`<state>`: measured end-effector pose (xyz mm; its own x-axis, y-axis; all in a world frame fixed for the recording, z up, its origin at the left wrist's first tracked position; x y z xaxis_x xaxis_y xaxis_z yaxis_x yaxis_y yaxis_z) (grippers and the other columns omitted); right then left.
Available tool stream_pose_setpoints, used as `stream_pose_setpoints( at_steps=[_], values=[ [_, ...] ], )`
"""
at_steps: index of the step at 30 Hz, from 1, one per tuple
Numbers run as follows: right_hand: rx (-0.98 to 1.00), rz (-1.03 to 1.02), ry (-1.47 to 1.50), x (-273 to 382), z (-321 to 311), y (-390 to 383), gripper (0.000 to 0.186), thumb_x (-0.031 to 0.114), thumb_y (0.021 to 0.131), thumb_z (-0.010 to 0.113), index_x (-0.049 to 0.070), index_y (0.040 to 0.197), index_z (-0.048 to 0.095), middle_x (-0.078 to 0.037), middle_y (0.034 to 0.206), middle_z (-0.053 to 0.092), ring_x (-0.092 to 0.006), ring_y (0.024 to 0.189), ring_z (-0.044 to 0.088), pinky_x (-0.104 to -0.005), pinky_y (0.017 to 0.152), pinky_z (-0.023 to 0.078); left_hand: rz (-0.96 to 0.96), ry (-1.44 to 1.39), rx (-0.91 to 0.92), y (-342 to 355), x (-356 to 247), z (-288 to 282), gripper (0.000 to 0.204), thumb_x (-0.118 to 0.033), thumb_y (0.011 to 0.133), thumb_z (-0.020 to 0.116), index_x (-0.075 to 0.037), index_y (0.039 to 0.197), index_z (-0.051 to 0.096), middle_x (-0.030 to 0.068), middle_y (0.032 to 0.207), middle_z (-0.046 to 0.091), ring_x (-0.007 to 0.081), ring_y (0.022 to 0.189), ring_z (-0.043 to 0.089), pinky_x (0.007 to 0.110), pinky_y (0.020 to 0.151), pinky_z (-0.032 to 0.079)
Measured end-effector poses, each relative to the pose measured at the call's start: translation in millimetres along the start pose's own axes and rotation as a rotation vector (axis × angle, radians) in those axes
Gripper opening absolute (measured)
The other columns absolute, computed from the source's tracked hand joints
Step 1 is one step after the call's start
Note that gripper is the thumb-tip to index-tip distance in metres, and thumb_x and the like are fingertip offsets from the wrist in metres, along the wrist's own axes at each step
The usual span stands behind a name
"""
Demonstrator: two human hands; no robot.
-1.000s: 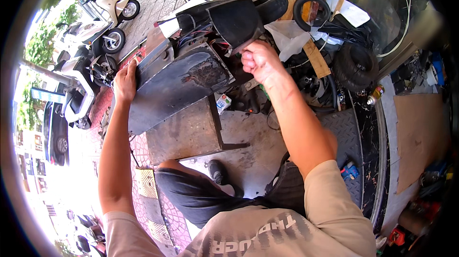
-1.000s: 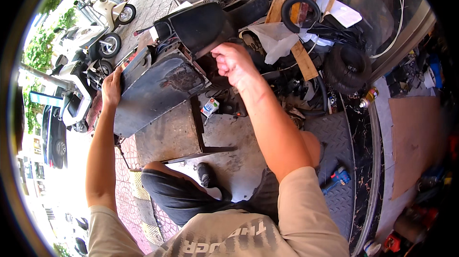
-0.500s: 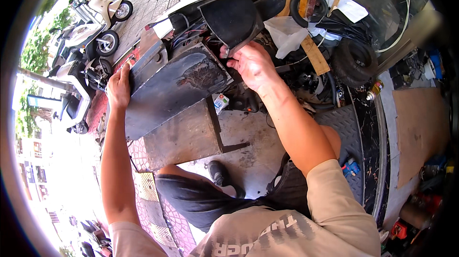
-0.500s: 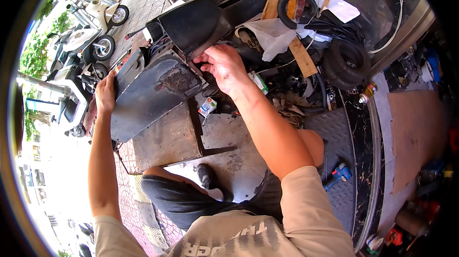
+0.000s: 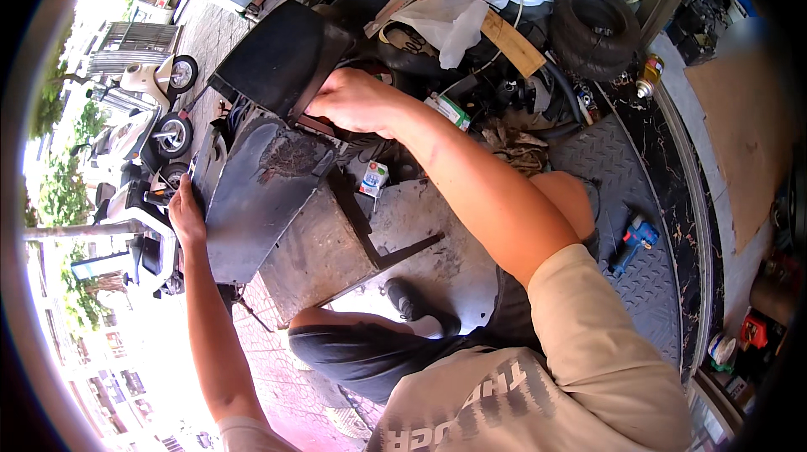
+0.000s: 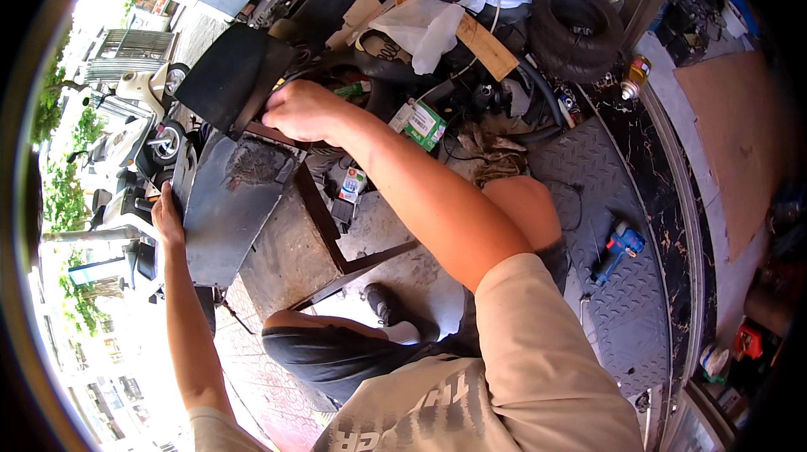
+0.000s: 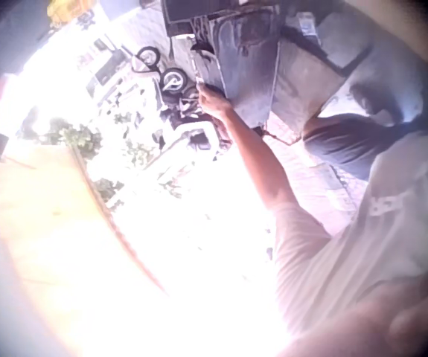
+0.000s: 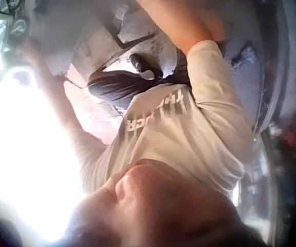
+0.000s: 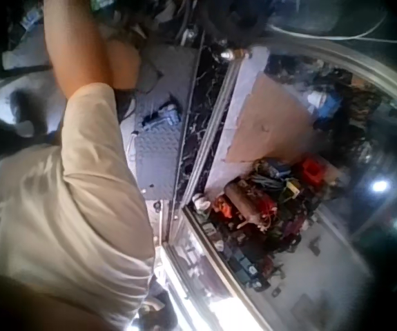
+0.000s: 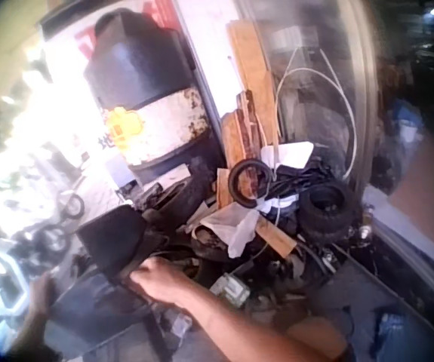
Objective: The person manipulates internal wiring and components of an electric scooter, connecting wires and replacing a plastic cover piece by hand.
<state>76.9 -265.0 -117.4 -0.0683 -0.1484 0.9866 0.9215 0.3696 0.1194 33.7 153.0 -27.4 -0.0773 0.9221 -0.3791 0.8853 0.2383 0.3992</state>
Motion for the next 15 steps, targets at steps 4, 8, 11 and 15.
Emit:
stream_pose_setpoints(
  at_steps=[4, 8, 11, 15],
  values=[
    [-0.007, -0.025, 0.086, -8.5, 16.1, 11.4, 0.022, 0.022, 0.09, 0.066, 0.003, 0.092, 0.077, -0.011, 0.08, 0.073, -0.0196, 0.077, 0.067, -0.0362, 0.073, 0.051, 0.047, -0.027, -0.035, 2.3, 8.9, 0.5, 0.069, -0.053, 0.109, 0.051, 0.01, 0.081, 0.057, 0.0052, 0.064, 0.044, 0.0167, 0.066, 0.04, 0.038, 0.064, 0.037],
    [-0.008, -0.055, 0.185, -5.4, 19.8, 10.4, 0.027, 0.026, 0.092, 0.068, 0.001, 0.102, 0.074, -0.005, 0.085, 0.071, -0.0161, 0.079, 0.062, -0.0351, 0.073, 0.05, 0.062, -0.05, -0.017, 3.3, 13.7, -0.7, 0.067, -0.051, 0.109, 0.051, 0.009, 0.081, 0.058, 0.0035, 0.065, 0.043, 0.0147, 0.065, 0.038, 0.037, 0.062, 0.034],
    [0.015, -0.037, 0.069, 19.1, 17.3, -2.2, 0.029, 0.026, 0.091, 0.07, 0.0, 0.104, 0.071, -0.003, 0.088, 0.071, -0.0148, 0.079, 0.059, -0.035, 0.072, 0.05, 0.123, -0.034, -0.018, -0.2, 22.7, -8.8, 0.066, -0.051, 0.109, 0.052, 0.01, 0.084, 0.061, 0.0032, 0.065, 0.043, 0.0137, 0.065, 0.038, 0.036, 0.061, 0.033],
    [-0.06, 0.021, 0.043, 16.6, 18.4, -1.3, 0.027, 0.024, 0.09, 0.07, -0.001, 0.099, 0.07, -0.004, 0.085, 0.069, -0.013, 0.076, 0.057, -0.0341, 0.069, 0.049, 0.034, -0.015, -0.009, -6.4, -8.9, -1.6, 0.065, -0.05, 0.109, 0.051, 0.009, 0.085, 0.06, 0.0051, 0.065, 0.043, 0.0149, 0.066, 0.04, 0.037, 0.063, 0.036]
  ],
)
Point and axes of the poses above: each hand's wrist, its own y-axis towards the middle knuckle, its own z-axis out of the palm, x = y × z, the point moved 1 cm from there along y, towards the middle knuckle
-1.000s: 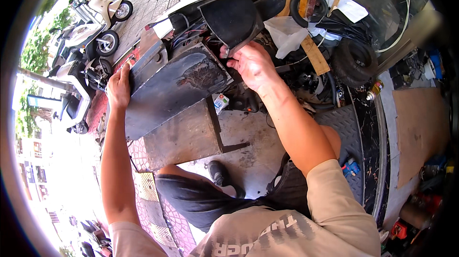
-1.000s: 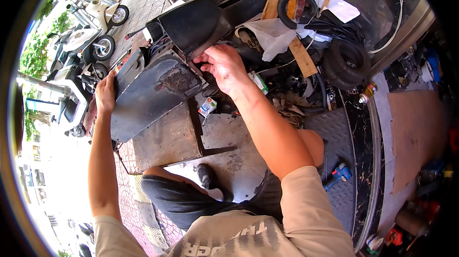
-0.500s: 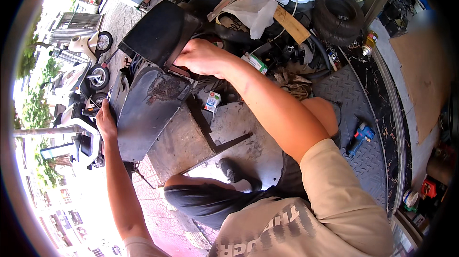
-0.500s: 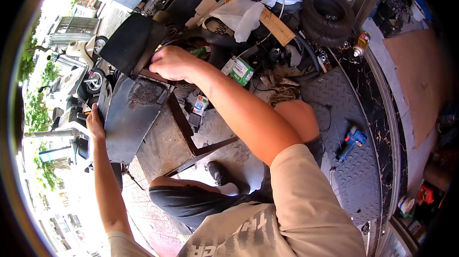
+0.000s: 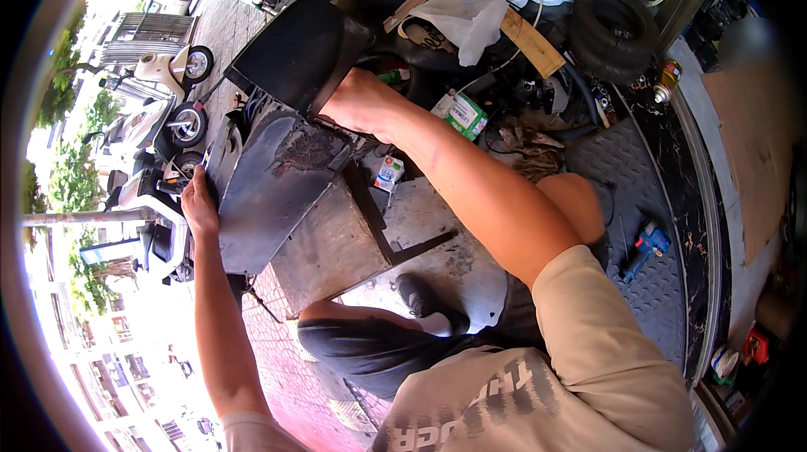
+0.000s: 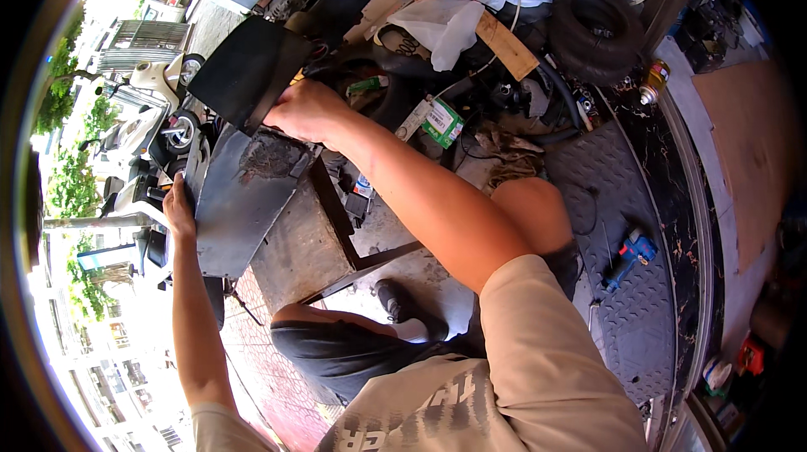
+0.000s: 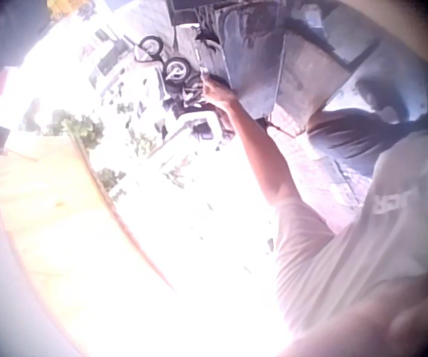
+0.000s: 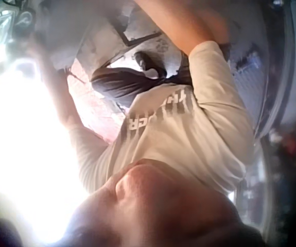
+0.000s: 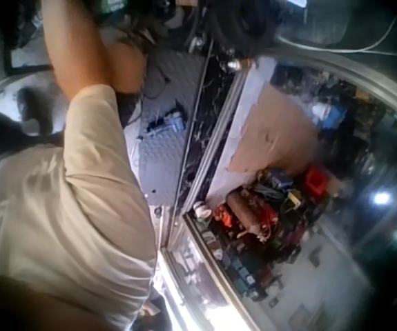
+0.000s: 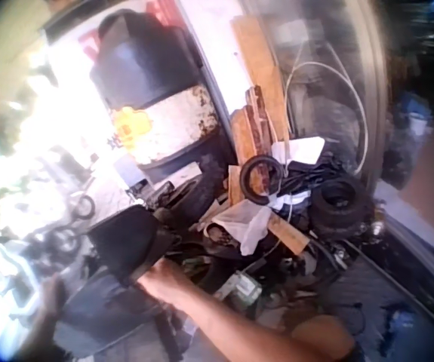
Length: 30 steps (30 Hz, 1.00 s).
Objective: The person manipulates internal wiring and components of an electric scooter, connecting wires and replacing a plastic cover piece by hand.
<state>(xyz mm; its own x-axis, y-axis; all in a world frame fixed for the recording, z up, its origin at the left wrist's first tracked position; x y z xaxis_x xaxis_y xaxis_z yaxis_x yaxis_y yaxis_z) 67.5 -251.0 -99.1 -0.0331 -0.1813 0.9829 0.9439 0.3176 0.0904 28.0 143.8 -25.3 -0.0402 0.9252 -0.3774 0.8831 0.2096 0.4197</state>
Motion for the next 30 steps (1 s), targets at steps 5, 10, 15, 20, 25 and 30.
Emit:
stream_pose_setpoints(
  at_steps=[5, 10, 15, 20, 25, 30],
  values=[
    [0.036, -0.027, 0.113, -9.4, 3.2, 5.6, 0.026, 0.03, 0.086, 0.073, 0.005, 0.087, 0.078, -0.007, 0.075, 0.073, -0.0181, 0.069, 0.067, -0.0345, 0.068, 0.051, -0.025, 0.036, 0.014, -1.6, 3.4, -4.5, 0.065, -0.05, 0.109, 0.05, 0.008, 0.082, 0.058, 0.0078, 0.065, 0.042, 0.0163, 0.067, 0.042, 0.038, 0.064, 0.038],
    [-0.058, -0.127, -0.034, -16.4, -1.1, 11.5, 0.029, 0.034, 0.09, 0.072, 0.008, 0.098, 0.08, -0.012, 0.092, 0.079, -0.0275, 0.083, 0.075, -0.0383, 0.076, 0.056, -0.042, 0.049, 0.028, 1.8, 4.7, -2.9, 0.064, -0.051, 0.109, 0.05, 0.008, 0.083, 0.058, 0.0089, 0.066, 0.043, 0.0172, 0.067, 0.042, 0.038, 0.065, 0.039],
    [-0.284, -0.115, -0.406, -7.1, 1.2, 3.7, 0.028, 0.035, 0.09, 0.072, 0.011, 0.098, 0.081, -0.016, 0.099, 0.078, -0.0361, 0.093, 0.074, -0.0445, 0.083, 0.058, -0.029, 0.131, -0.025, -7.7, -12.3, -9.2, 0.06, -0.049, 0.109, 0.05, 0.007, 0.097, 0.067, 0.0164, 0.069, 0.055, 0.0186, 0.071, 0.053, 0.039, 0.071, 0.046],
    [-0.306, -0.133, -0.254, 19.5, -15.4, 5.4, 0.031, 0.032, 0.092, 0.073, 0.002, 0.092, 0.079, -0.015, 0.077, 0.075, -0.027, 0.073, 0.075, -0.0392, 0.07, 0.057, 0.348, -0.107, -0.015, -20.1, -120.7, -11.0, 0.024, -0.02, 0.106, 0.064, -0.003, 0.12, 0.073, 0.0117, 0.109, 0.074, 0.0187, 0.093, 0.071, 0.032, 0.085, 0.056],
    [-0.145, -0.092, -0.148, 12.3, -29.2, 1.6, 0.021, 0.027, 0.088, 0.077, 0.006, 0.085, 0.08, -0.011, 0.07, 0.074, -0.0225, 0.061, 0.071, -0.0381, 0.064, 0.054, 0.622, 0.088, 0.173, -35.6, -262.6, 15.0, 0.024, -0.016, 0.092, 0.072, -0.002, 0.113, 0.073, 0.0161, 0.121, 0.067, 0.0381, 0.113, 0.066, 0.043, 0.097, 0.053],
    [-0.018, -0.113, -0.005, -13.1, -23.5, -11.4, 0.028, 0.014, 0.085, 0.078, -0.001, 0.108, 0.078, -0.015, 0.096, 0.08, -0.0241, 0.087, 0.076, -0.0353, 0.079, 0.057, 0.763, 0.319, 0.064, -28.4, -273.8, 39.2, 0.032, -0.013, 0.082, 0.078, -0.007, 0.113, 0.074, 0.0151, 0.112, 0.065, 0.041, 0.106, 0.065, 0.05, 0.092, 0.053]
  ],
)
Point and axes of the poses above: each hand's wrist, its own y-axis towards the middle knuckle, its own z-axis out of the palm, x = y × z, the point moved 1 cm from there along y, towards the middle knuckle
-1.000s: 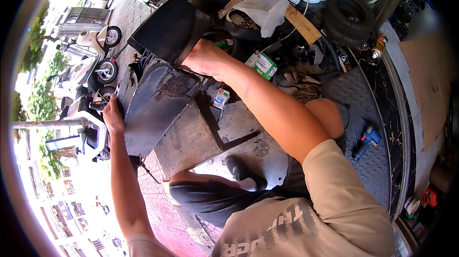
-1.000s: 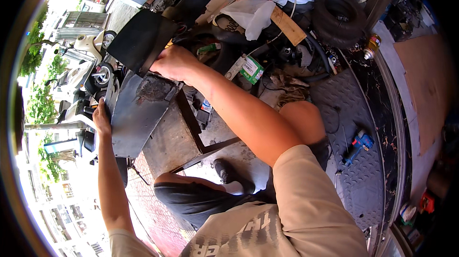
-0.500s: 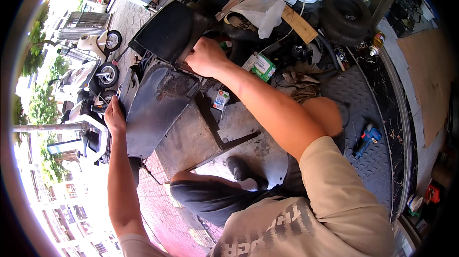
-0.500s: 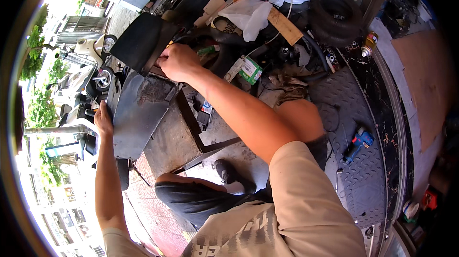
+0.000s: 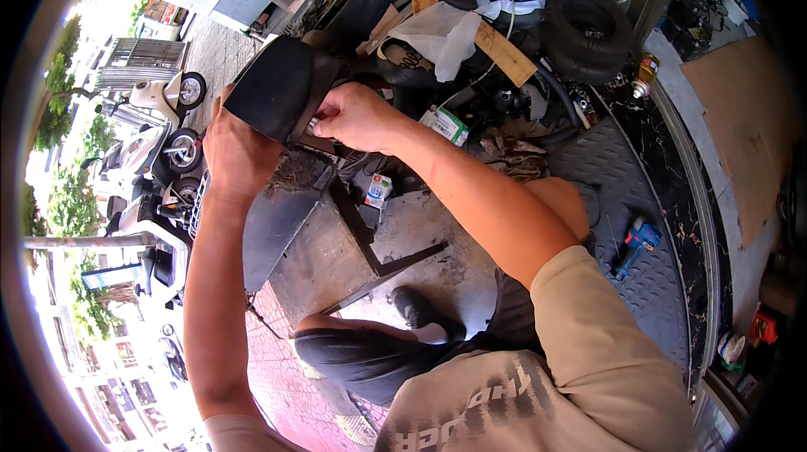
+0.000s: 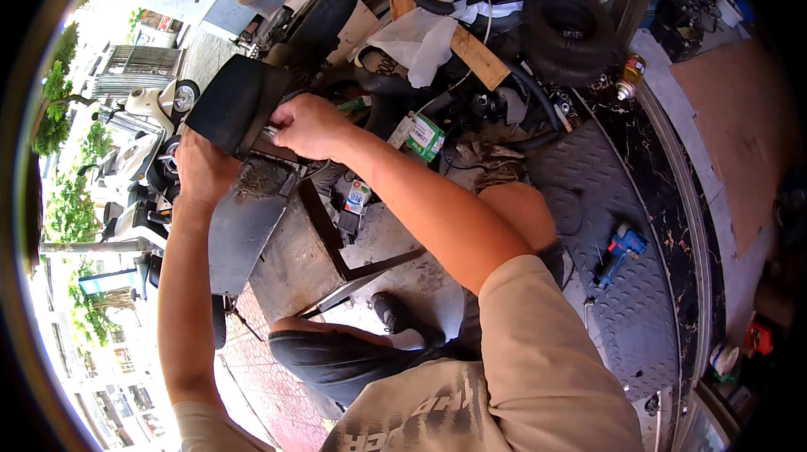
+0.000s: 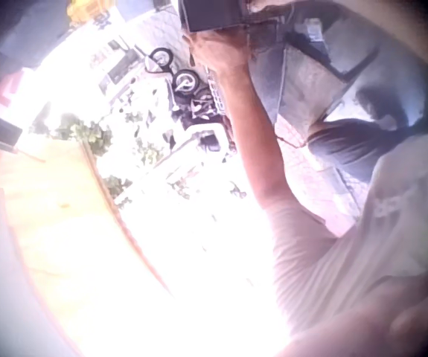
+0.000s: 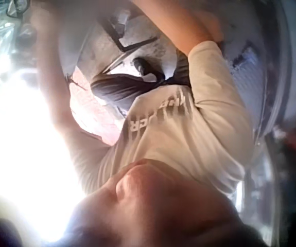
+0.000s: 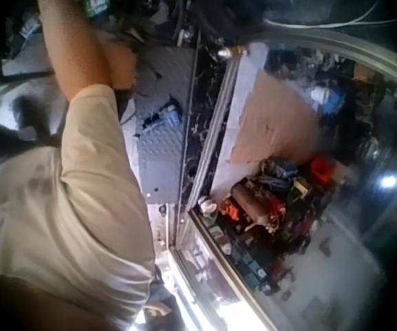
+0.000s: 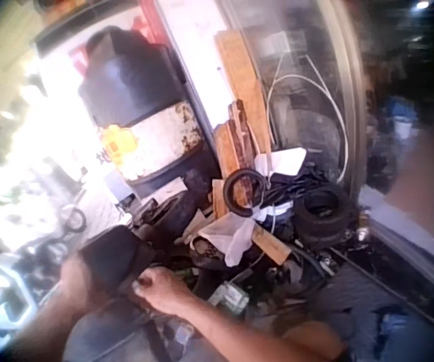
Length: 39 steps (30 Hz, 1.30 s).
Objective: The person manipulates internal wiring and components of an electric scooter, connecting wires and replacing a plastic cover piece by hand.
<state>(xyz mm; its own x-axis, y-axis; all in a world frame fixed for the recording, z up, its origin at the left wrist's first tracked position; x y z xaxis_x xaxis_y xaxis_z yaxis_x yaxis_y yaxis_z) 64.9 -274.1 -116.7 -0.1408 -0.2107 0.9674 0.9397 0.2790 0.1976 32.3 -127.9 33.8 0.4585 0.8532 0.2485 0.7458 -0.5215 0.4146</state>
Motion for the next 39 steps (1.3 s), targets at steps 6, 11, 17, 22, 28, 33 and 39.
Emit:
stream_pose_setpoints(
  at_steps=[6, 11, 17, 22, 28, 33, 39],
  values=[
    [-0.174, -0.039, -0.627, 11.7, -9.9, -29.5, 0.031, 0.022, 0.085, 0.08, 0.004, 0.111, 0.077, -0.012, 0.105, 0.075, -0.032, 0.101, 0.073, -0.043, 0.088, 0.056, -0.067, -0.042, 0.001, 15.5, 7.5, 0.5, 0.031, -0.016, 0.08, 0.08, -0.007, 0.109, 0.074, 0.0164, 0.1, 0.064, 0.0415, 0.096, 0.066, 0.051, 0.085, 0.053],
    [-0.134, -0.057, -0.631, 1.9, -12.8, -29.9, 0.03, 0.029, 0.084, 0.08, 0.007, 0.105, 0.078, -0.013, 0.106, 0.073, -0.0348, 0.102, 0.072, -0.0451, 0.09, 0.056, 0.006, -0.249, 0.004, 17.9, 20.8, 9.9, 0.026, -0.018, 0.083, 0.078, -0.006, 0.106, 0.074, 0.0181, 0.101, 0.067, 0.0439, 0.095, 0.068, 0.049, 0.084, 0.054],
    [-0.25, -0.415, -0.876, -4.6, -12.1, -29.5, 0.022, 0.024, 0.084, 0.078, 0.007, 0.097, 0.077, -0.012, 0.096, 0.069, -0.0363, 0.092, 0.071, -0.0491, 0.083, 0.056, -0.152, -0.173, 0.2, 21.3, 13.1, 0.5, 0.029, -0.014, 0.084, 0.074, -0.007, 0.112, 0.074, 0.0205, 0.112, 0.074, 0.0428, 0.104, 0.07, 0.047, 0.088, 0.056],
    [-0.464, -0.498, -0.831, 1.0, -31.6, -12.8, 0.019, 0.025, 0.088, 0.076, 0.006, 0.085, 0.072, -0.013, 0.09, 0.067, -0.0366, 0.082, 0.07, -0.0497, 0.073, 0.056, -0.041, -0.087, 0.183, 22.0, 7.9, -4.6, 0.032, -0.012, 0.082, 0.074, -0.009, 0.114, 0.073, 0.0188, 0.108, 0.075, 0.0441, 0.102, 0.069, 0.048, 0.087, 0.056],
    [-0.072, 0.121, -0.776, 32.7, -18.9, -33.0, 0.04, 0.043, 0.089, 0.071, 0.006, 0.073, 0.077, -0.018, 0.078, 0.074, -0.0378, 0.082, 0.073, -0.0471, 0.077, 0.056, -0.036, -0.184, 0.118, 18.5, 21.3, -5.9, 0.029, -0.009, 0.081, 0.073, -0.008, 0.11, 0.073, 0.0197, 0.106, 0.074, 0.0457, 0.099, 0.069, 0.049, 0.085, 0.055],
    [0.079, 0.12, -0.513, 4.8, -11.4, -32.9, 0.023, 0.023, 0.089, 0.064, 0.007, 0.094, 0.079, -0.014, 0.077, 0.075, -0.0296, 0.077, 0.074, -0.0412, 0.075, 0.057, -0.014, -0.16, 0.14, 21.6, 15.7, -9.4, 0.028, -0.008, 0.08, 0.072, -0.007, 0.108, 0.074, 0.0195, 0.109, 0.073, 0.0455, 0.098, 0.069, 0.048, 0.083, 0.056],
    [0.273, 0.482, -0.046, 15.7, -9.2, -29.5, 0.023, 0.022, 0.093, 0.064, 0.002, 0.087, 0.073, -0.014, 0.071, 0.072, -0.017, 0.048, 0.055, -0.037, 0.051, 0.045, -0.016, -0.141, 0.165, 20.7, 5.9, -8.9, 0.037, -0.012, 0.081, 0.076, -0.003, 0.116, 0.071, 0.0226, 0.104, 0.074, 0.045, 0.099, 0.071, 0.045, 0.085, 0.057]
  ],
)
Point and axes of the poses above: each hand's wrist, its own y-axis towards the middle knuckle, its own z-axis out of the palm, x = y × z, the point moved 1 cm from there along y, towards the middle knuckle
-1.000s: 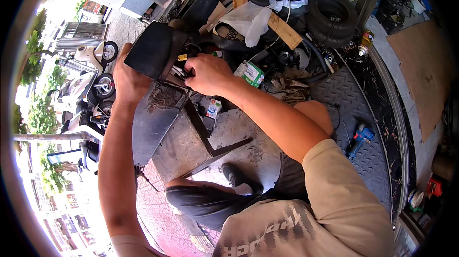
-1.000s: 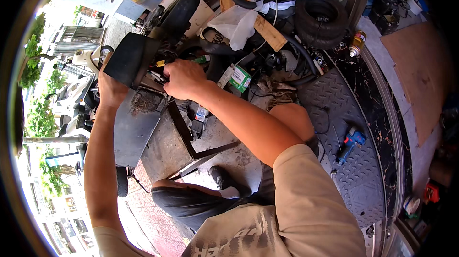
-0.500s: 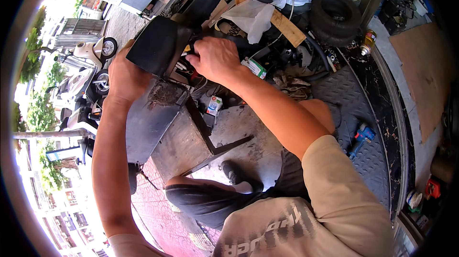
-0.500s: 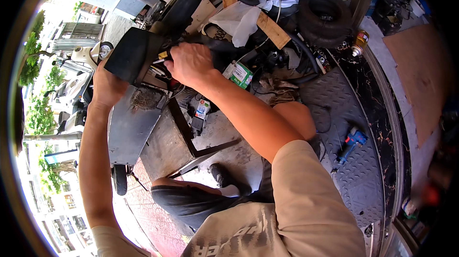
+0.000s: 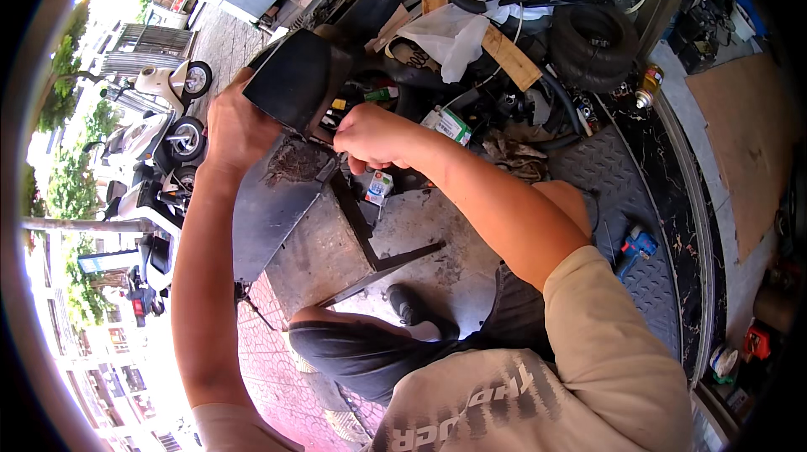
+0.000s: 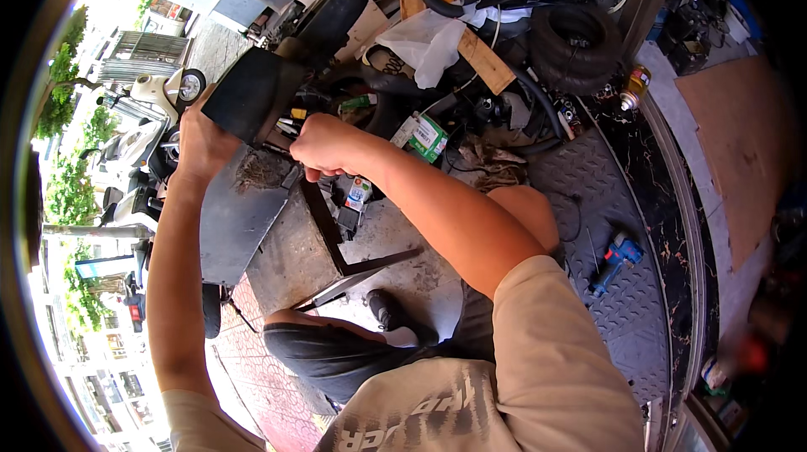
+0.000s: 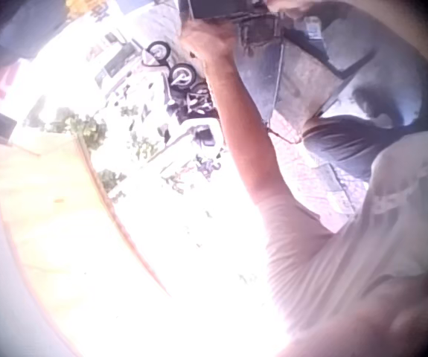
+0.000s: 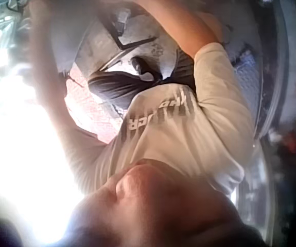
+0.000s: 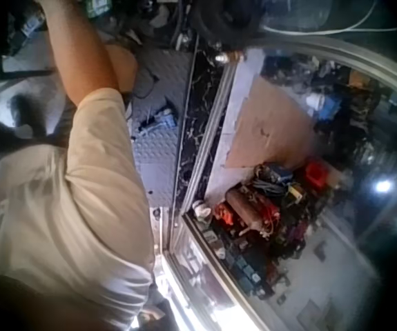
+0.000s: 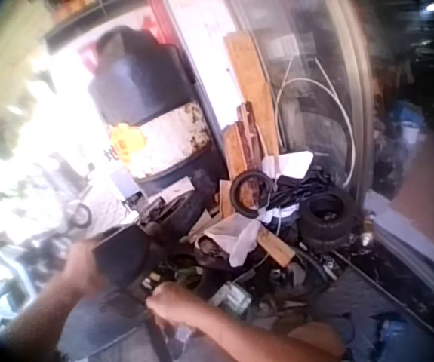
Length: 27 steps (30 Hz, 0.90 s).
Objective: The person manipulates internal wiring and components of an electric scooter, connecting wires and replacing a plastic cover piece by hand.
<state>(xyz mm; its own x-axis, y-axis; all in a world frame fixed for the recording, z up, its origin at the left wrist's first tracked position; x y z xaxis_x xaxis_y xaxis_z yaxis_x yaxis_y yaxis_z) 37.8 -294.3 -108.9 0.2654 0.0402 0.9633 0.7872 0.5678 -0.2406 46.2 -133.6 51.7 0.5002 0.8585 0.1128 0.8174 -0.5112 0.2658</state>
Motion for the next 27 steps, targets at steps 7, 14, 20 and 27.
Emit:
stream_pose_setpoints(
  at_steps=[7, 14, 20, 27],
  values=[
    [0.07, 0.14, 0.93, 3.1, 3.3, -15.9, 0.021, 0.026, 0.094, 0.065, 0.008, 0.085, 0.062, -0.009, 0.073, 0.069, -0.0108, 0.047, 0.046, -0.0314, 0.048, 0.037, 0.066, -0.008, -0.077, -1.3, -4.6, 5.3, 0.039, -0.021, 0.08, 0.079, -0.01, 0.117, 0.074, 0.0167, 0.104, 0.071, 0.0401, 0.093, 0.071, 0.047, 0.081, 0.057],
    [-0.126, 0.111, 1.285, -4.8, 25.5, -9.1, 0.019, 0.028, 0.09, 0.061, 0.012, 0.083, 0.054, -0.005, 0.07, 0.064, -0.0142, 0.051, 0.051, -0.0333, 0.055, 0.042, 0.128, -0.015, -0.062, -1.3, 7.7, 9.9, 0.04, -0.02, 0.079, 0.08, -0.009, 0.116, 0.073, 0.0162, 0.103, 0.07, 0.0405, 0.093, 0.071, 0.047, 0.081, 0.057],
    [-0.119, 0.151, 1.264, -12.3, 13.3, -7.0, 0.02, 0.03, 0.09, 0.063, 0.013, 0.081, 0.057, -0.004, 0.069, 0.063, -0.0139, 0.053, 0.051, -0.0331, 0.056, 0.042, 0.151, 0.006, -0.109, 0.8, -1.3, 7.4, 0.035, -0.018, 0.076, 0.08, -0.009, 0.109, 0.072, 0.0142, 0.101, 0.07, 0.0391, 0.093, 0.069, 0.047, 0.08, 0.057],
    [-0.198, 0.139, 0.847, -20.6, 5.9, -9.8, 0.021, 0.032, 0.095, 0.065, 0.012, 0.089, 0.065, -0.005, 0.074, 0.07, -0.0125, 0.053, 0.055, -0.032, 0.052, 0.044, 0.141, 0.016, -0.118, 4.5, -15.9, 11.5, 0.028, -0.015, 0.071, 0.08, -0.01, 0.098, 0.072, 0.0121, 0.095, 0.068, 0.0368, 0.09, 0.069, 0.047, 0.078, 0.057]
  ],
)
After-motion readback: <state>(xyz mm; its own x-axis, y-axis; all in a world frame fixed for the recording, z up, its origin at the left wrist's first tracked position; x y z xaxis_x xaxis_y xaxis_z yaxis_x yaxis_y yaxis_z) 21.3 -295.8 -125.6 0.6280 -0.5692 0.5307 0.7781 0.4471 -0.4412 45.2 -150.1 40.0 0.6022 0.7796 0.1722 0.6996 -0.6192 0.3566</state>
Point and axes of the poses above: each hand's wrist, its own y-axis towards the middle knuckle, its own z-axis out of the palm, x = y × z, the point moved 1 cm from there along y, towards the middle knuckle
